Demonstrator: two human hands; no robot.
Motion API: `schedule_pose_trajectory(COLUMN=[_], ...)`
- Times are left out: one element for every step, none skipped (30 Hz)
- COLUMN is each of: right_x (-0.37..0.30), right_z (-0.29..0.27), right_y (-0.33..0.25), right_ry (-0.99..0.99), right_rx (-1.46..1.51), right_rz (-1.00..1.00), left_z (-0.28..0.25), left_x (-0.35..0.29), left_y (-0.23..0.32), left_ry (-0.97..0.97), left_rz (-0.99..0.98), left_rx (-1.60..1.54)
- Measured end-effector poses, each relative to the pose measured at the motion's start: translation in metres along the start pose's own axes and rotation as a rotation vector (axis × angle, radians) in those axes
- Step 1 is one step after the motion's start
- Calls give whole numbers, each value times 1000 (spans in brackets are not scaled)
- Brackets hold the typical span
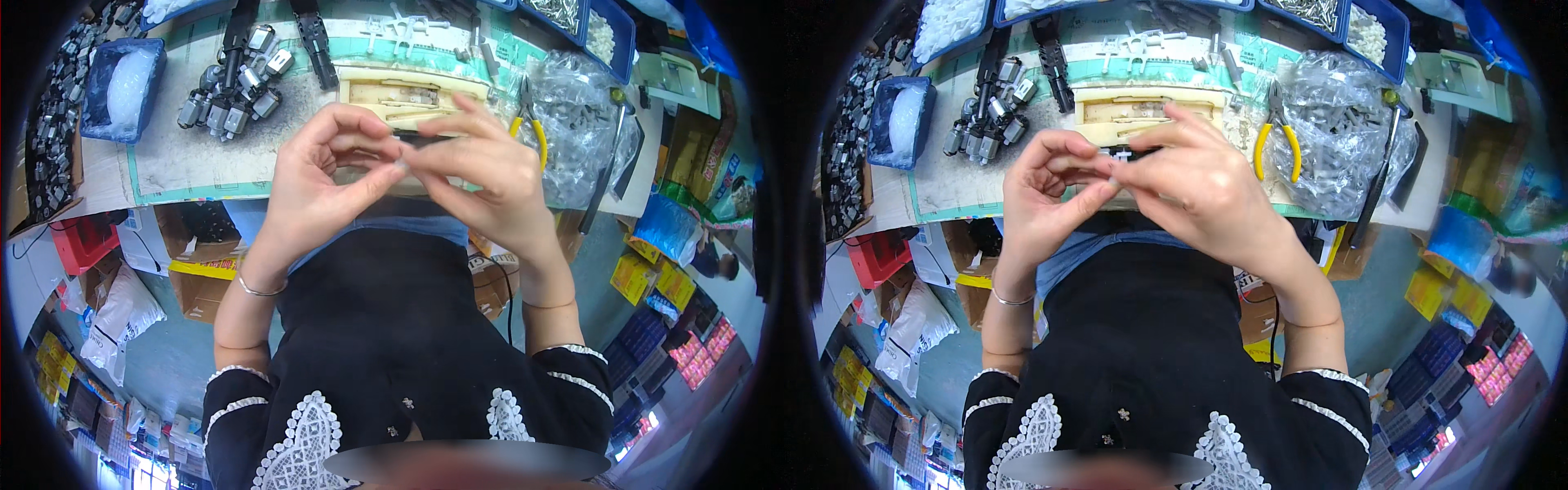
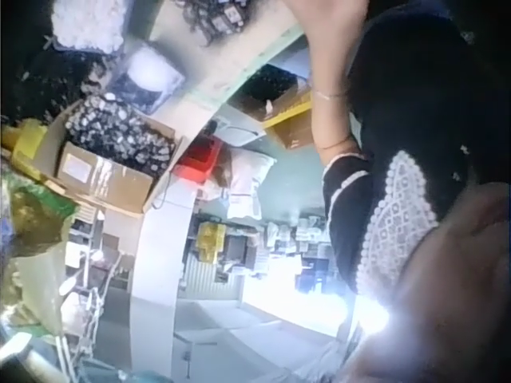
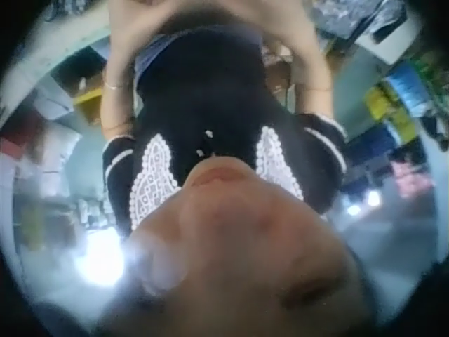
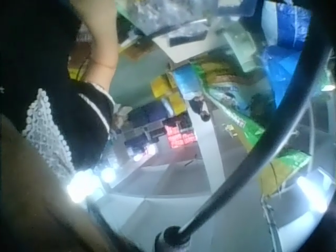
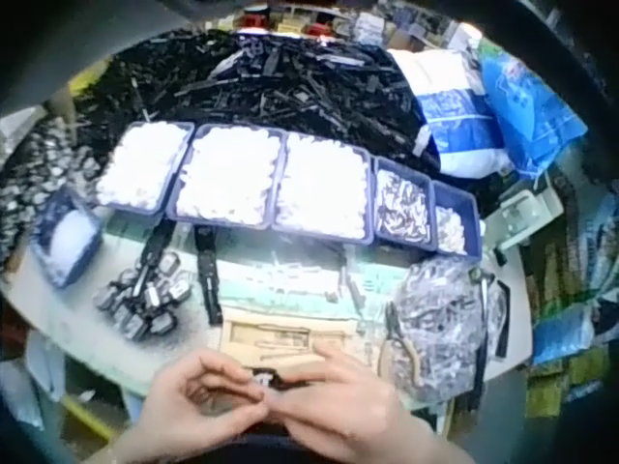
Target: The person assembles electronic components by joining small motors and plastic housings at a workbench. The assembly is secured with screws using a screwdriver and pliers.
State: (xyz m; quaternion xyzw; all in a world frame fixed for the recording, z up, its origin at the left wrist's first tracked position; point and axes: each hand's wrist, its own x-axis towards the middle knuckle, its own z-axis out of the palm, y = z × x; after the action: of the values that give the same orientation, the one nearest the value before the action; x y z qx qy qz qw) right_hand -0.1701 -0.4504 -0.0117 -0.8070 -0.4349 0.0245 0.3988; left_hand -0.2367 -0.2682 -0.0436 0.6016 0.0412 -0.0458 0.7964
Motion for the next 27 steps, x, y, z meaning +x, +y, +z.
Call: schedule_pose_trajectory(right_x=[-4,-10,-14,-16,-17,-17,-16,-17,-18,-18,-18,-18,-18,-17,-18,-18,-18,-18,-17,-17,-16,-16,-17,-16,-15,-12,-10], right_z=[1,3,3,5,5,8,10,17,22,26,28,26,27,27,27,27,27,27,26,26,25,23,21,18,14,6,-2], right_y=[1,2,0,-2,-2,1,4,14,20,25,27,25,24,24,23,23,22,20,19,17,16,15,15,16,18,19,21], right_ry=[-3,-53,-97,-84,-84,-47,-10,46,45,40,35,11,9,0,-9,-10,-9,-8,-9,-20,-28,-26,-60,-93,-89,-45,-5], right_rx=[4,48,88,57,58,-7,-73,-134,-135,-173,-212,-239,-236,-234,-235,-235,-259,-282,-282,-293,-309,-314,-306,-299,-304,-252,-193], right_rz=[8,11,7,-5,-4,12,27,2,4,32,59,49,46,41,41,43,32,21,22,26,32,32,43,49,43,79,113], left_z=[-3,-6,-6,-6,-3,0,2,1,1,1,2,4,5,7,10,14,17,19,21,23,24,24,22,20,15,7,0], left_x=[-1,-2,-3,-4,-6,-7,-9,-11,-11,-12,-12,-16,-19,-21,-23,-25,-27,-29,-30,-32,-32,-31,-30,-27,-26,-25,-25], left_y=[4,8,11,11,11,9,7,4,1,-3,-6,-10,-14,-20,-22,-23,-26,-31,-36,-41,-46,-49,-51,-52,-50,-47,-44], left_ry=[0,-80,-163,-169,-169,-74,21,23,36,49,47,23,-3,-27,-28,-73,-120,-102,-103,-56,-9,-9,1,14,18,40,64], left_rz=[-9,-122,-228,-244,-247,-236,-224,-228,-42,151,153,251,351,411,409,407,404,450,449,469,495,500,539,579,588,628,662], left_rx=[-3,16,39,37,38,47,58,58,387,713,711,832,952,1027,1025,1135,1246,1329,1329,1387,1442,1441,1383,1327,1329,1336,1344])
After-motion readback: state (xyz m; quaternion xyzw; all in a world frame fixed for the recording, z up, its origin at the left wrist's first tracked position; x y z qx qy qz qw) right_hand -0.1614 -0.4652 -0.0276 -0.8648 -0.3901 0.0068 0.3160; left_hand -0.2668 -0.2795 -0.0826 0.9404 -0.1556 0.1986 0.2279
